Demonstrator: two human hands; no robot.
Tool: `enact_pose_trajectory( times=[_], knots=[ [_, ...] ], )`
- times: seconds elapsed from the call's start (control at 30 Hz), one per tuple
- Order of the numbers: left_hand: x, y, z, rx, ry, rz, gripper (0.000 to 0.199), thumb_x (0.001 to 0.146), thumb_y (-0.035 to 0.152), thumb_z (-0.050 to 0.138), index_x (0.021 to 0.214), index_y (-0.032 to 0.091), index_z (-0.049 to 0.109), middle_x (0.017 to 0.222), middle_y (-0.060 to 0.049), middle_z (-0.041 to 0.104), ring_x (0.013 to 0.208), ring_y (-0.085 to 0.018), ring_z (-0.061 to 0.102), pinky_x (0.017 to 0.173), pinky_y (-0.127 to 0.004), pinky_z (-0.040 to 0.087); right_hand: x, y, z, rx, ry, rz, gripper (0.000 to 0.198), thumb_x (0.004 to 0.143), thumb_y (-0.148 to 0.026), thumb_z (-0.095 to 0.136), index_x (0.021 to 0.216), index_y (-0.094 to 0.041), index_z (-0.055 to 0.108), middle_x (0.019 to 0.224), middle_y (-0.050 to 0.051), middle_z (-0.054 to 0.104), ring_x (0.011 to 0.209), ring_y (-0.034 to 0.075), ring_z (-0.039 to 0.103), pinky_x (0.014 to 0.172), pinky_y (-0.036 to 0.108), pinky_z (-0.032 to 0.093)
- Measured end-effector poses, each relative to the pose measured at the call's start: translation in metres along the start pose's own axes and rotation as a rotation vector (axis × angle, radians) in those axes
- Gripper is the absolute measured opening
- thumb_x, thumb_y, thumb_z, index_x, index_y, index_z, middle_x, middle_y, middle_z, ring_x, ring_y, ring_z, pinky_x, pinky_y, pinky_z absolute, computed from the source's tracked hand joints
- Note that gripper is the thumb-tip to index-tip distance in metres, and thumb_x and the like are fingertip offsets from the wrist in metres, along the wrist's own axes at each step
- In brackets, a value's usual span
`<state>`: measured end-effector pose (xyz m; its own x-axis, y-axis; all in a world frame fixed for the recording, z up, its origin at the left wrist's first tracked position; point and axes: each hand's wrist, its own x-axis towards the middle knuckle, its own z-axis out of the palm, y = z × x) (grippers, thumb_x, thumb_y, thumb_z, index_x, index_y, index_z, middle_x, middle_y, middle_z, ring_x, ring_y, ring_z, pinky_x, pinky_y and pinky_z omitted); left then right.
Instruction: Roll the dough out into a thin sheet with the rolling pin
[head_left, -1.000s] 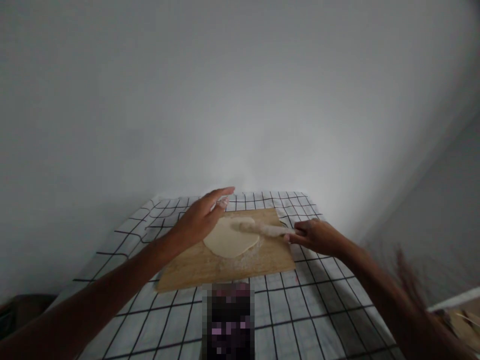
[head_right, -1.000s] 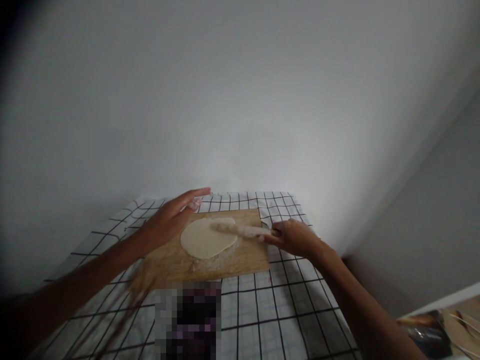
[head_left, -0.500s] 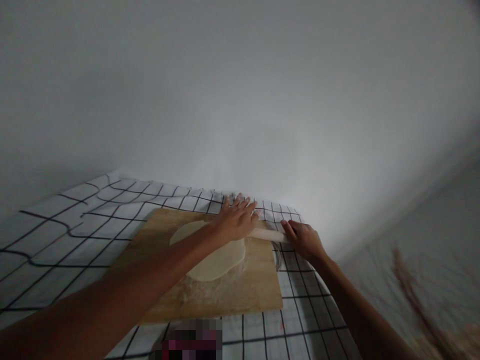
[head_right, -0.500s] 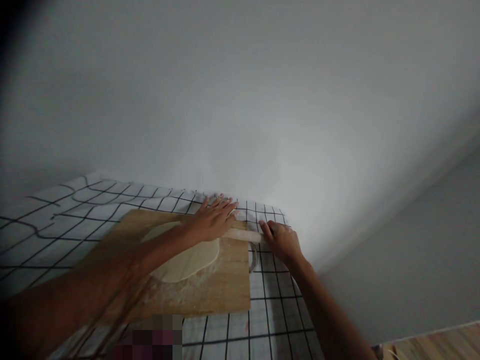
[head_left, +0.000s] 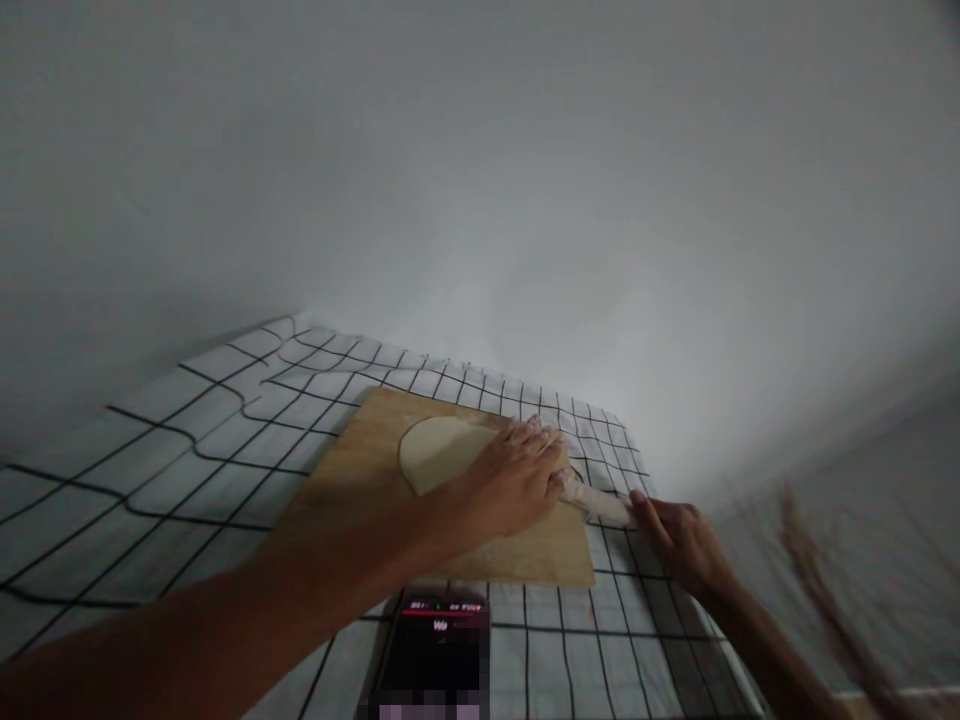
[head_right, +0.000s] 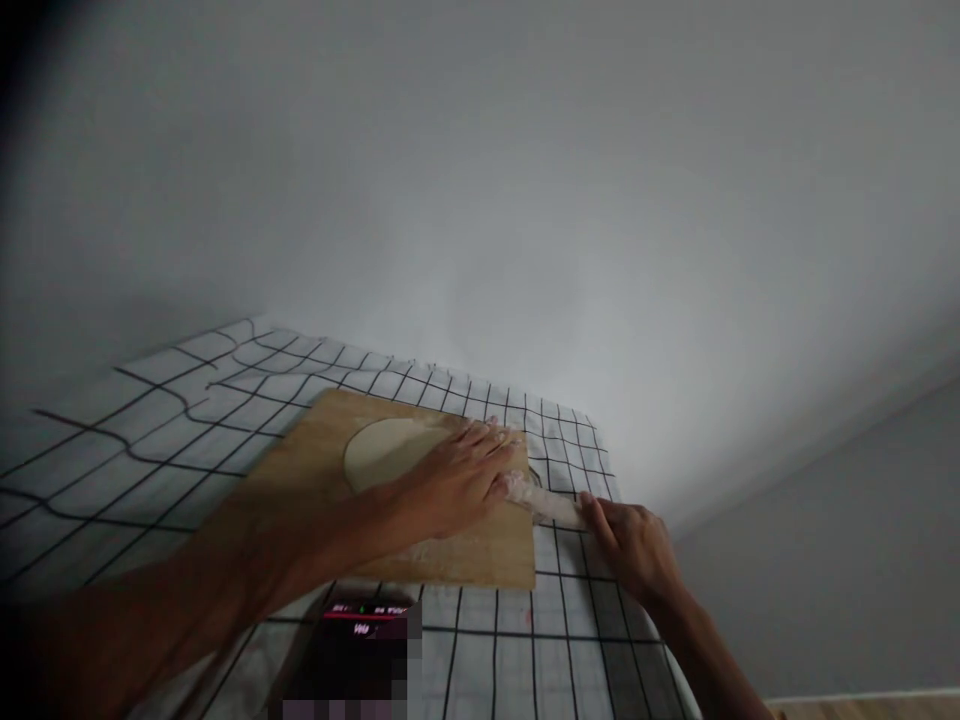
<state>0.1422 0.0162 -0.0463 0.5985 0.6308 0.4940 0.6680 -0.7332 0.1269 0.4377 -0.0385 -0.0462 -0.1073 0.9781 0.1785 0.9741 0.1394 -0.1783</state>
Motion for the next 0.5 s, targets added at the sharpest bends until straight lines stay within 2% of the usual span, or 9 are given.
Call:
enact_pose_trajectory(
  times=[0.07,0.13,0.2,0.3,0.43,0.5],
  knots=[
    [-0.014,0.009,-0.017,0.000,-0.027,0.053,0.045,0.108,0.034,0.037,0.143,0.011,0.054,0.150,-0.015,0.057,0.147,-0.027,0.044,0.124,-0.044,0.032,-0.009,-0.006,-0.003,0.034,0.071,0.009,0.064,0.106,-0.060,0.031,0.057,-0.023,0.048,0.051,0.001,0.049,0.046,0.015,0.045,0.052,0.031,0.027],
    [-0.029,0.013,-0.031,0.000,-0.032,0.056,0.047,0.109,0.037,0.034,0.144,0.010,0.052,0.151,-0.015,0.056,0.148,-0.026,0.043,0.123,-0.042,0.033,-0.010,-0.015,-0.004,0.086,0.088,0.001,0.065,0.105,-0.061,0.032,0.053,-0.023,0.041,0.049,0.000,0.044,0.045,0.014,0.042,0.051,0.031,0.024],
    [-0.044,0.011,-0.040,0.013,-0.026,0.010,0.049,0.110,0.039,0.032,0.147,0.011,0.050,0.155,-0.014,0.052,0.150,-0.028,0.040,0.124,-0.046,0.033,-0.006,-0.027,-0.001,0.121,0.061,-0.012,0.064,0.105,-0.061,0.032,0.054,-0.023,0.040,0.049,-0.001,0.044,0.046,0.013,0.043,0.051,0.030,0.023],
    [-0.058,-0.001,-0.039,0.064,-0.032,-0.082,0.050,0.109,0.041,0.034,0.148,0.013,0.050,0.157,-0.014,0.050,0.151,-0.032,0.037,0.125,-0.055,0.027,0.005,-0.044,0.007,0.091,0.035,-0.032,0.061,0.106,-0.060,0.033,0.059,-0.023,0.047,0.052,-0.001,0.050,0.048,0.014,0.047,0.054,0.029,0.027],
    [-0.041,-0.027,-0.021,0.115,-0.035,-0.176,0.050,0.108,0.044,0.037,0.147,0.018,0.053,0.156,-0.012,0.052,0.151,-0.035,0.035,0.124,-0.063,0.024,0.025,-0.051,0.020,0.078,0.167,-0.090,0.051,0.108,-0.053,0.030,0.076,-0.024,0.057,0.077,0.003,0.064,0.065,0.017,0.058,0.062,0.029,0.039],
    [-0.020,-0.041,-0.013,0.114,-0.033,-0.219,0.048,0.107,0.044,0.037,0.144,0.021,0.057,0.152,-0.012,0.056,0.150,-0.036,0.038,0.122,-0.064,0.026,0.041,-0.048,0.025,0.107,0.229,-0.129,0.049,0.109,-0.049,0.027,0.088,-0.023,0.063,0.093,0.007,0.068,0.081,0.020,0.064,0.075,0.032,0.048]
  ],
)
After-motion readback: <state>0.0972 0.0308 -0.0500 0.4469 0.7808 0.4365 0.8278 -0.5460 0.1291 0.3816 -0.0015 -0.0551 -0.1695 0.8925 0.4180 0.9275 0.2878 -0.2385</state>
